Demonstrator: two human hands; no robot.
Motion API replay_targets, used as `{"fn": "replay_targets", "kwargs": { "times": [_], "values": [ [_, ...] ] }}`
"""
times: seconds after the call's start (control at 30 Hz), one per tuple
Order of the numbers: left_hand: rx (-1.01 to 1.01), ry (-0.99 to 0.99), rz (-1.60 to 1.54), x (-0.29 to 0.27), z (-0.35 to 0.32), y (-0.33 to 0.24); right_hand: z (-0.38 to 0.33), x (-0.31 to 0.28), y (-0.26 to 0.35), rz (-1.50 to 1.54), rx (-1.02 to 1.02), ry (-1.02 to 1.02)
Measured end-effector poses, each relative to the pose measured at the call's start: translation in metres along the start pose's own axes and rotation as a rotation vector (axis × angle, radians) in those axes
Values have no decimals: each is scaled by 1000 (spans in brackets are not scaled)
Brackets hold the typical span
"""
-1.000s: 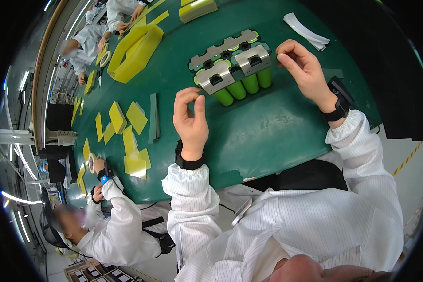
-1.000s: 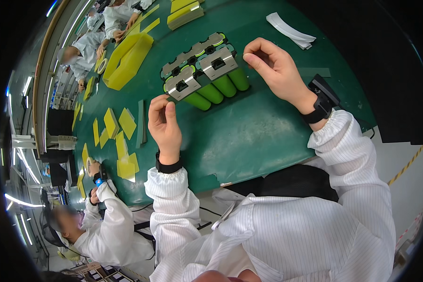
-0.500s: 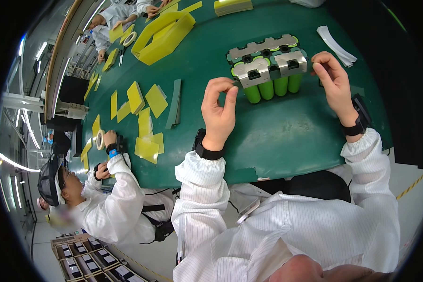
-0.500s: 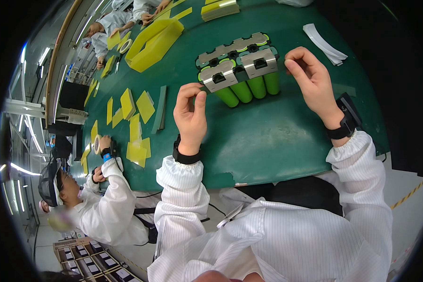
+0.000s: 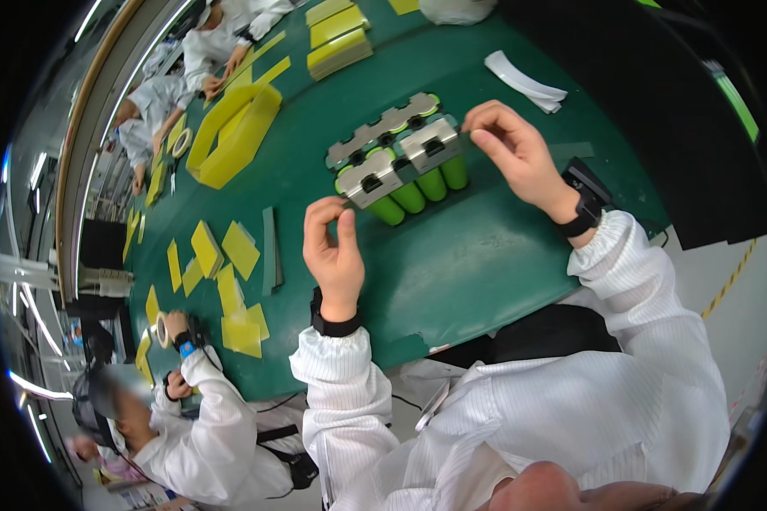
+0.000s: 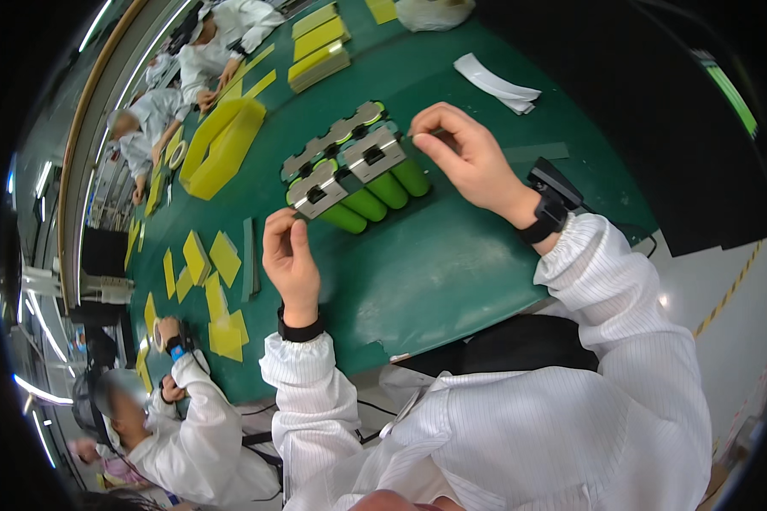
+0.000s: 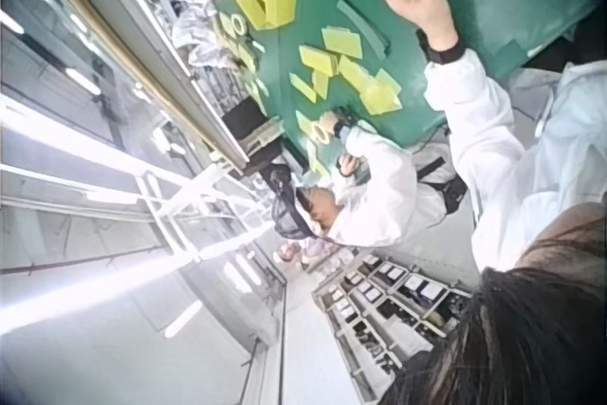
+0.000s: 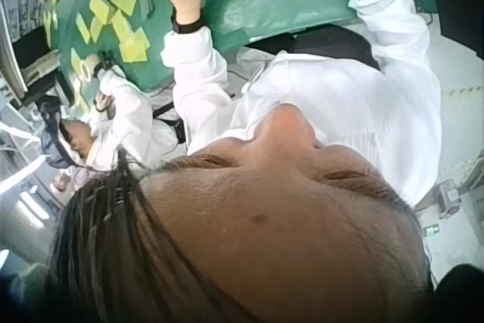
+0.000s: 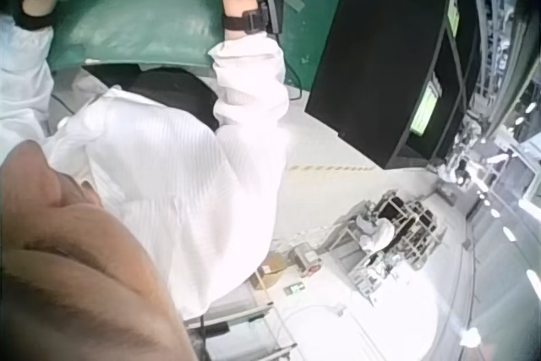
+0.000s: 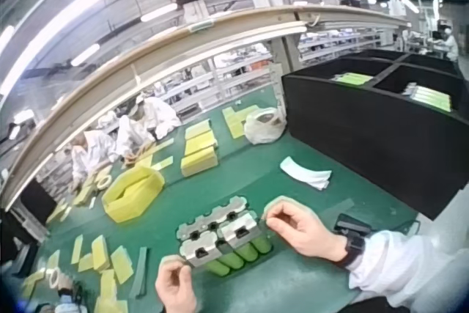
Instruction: The recorder is applying tape and connecting battery cells into a pack in a manufacturing environment.
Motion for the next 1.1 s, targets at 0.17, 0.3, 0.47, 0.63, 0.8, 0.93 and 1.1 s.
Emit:
{"fn": "replay_targets", "kwargs": {
  "times": [0.17,0.3,0.47,0.63,0.8,0.93,1.1],
  "values": [
    [-114,-69,-34,0,-1,1,-1,-4,5,2,32,12],
    [-95,-39,-1,3,-3,4,-2,-4,3,-11,67,46],
    [-34,-20,13,0,-3,2,-1,-1,5,19,13,16],
    [-28,-12,-10,4,0,1,-1,-4,4,-27,20,21],
    [-85,-92,-37,1,2,-1,-1,-2,1,-38,51,27],
    [-89,-94,-38,0,2,-2,-1,0,4,-30,29,26],
    [-90,-99,-27,1,1,-2,-1,-2,3,-6,30,33]
  ]
}}
Point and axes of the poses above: each hand's wrist, its own z-axis towards the middle knuckle, its own x-axis out of the palm, y = z × x, the point moved 7 cm from there along z, towards the middle knuckle, and after that the axes turned 3 degrees about -y, right-handed, at the moved point
